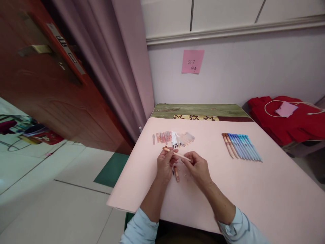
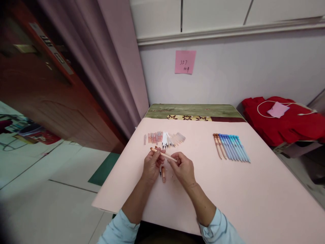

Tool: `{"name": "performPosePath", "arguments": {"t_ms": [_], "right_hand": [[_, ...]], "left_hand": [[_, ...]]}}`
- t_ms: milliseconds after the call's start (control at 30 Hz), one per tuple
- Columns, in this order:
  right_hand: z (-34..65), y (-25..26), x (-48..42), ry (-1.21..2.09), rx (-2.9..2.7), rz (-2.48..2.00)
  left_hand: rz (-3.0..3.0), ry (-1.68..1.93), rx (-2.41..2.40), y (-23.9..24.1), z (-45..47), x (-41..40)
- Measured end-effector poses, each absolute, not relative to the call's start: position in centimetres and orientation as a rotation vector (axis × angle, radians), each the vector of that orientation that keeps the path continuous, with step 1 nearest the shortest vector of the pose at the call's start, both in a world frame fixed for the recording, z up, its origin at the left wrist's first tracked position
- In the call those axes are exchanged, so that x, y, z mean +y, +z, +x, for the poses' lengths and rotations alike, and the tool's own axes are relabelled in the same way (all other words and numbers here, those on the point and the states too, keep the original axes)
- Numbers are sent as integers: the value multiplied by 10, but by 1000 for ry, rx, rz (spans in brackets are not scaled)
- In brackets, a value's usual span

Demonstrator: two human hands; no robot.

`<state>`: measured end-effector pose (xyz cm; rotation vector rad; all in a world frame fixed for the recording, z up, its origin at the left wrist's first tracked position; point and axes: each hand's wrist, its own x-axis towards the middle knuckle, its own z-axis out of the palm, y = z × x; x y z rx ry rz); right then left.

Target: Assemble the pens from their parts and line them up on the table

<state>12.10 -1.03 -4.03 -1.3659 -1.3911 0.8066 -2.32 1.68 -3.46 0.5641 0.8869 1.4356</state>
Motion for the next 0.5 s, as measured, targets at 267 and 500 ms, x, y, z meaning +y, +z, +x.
{"name": "performPosePath", "arguments": {"t_ms": [267,500], "right_hand": [[118,-36,-14,679,-1357,-1327],[117,-32,-15,615,-1408,-1309]], "left_hand": [[589,1374,863,-32,-20,13],[609,1365,845,-32,-19,12]]}}
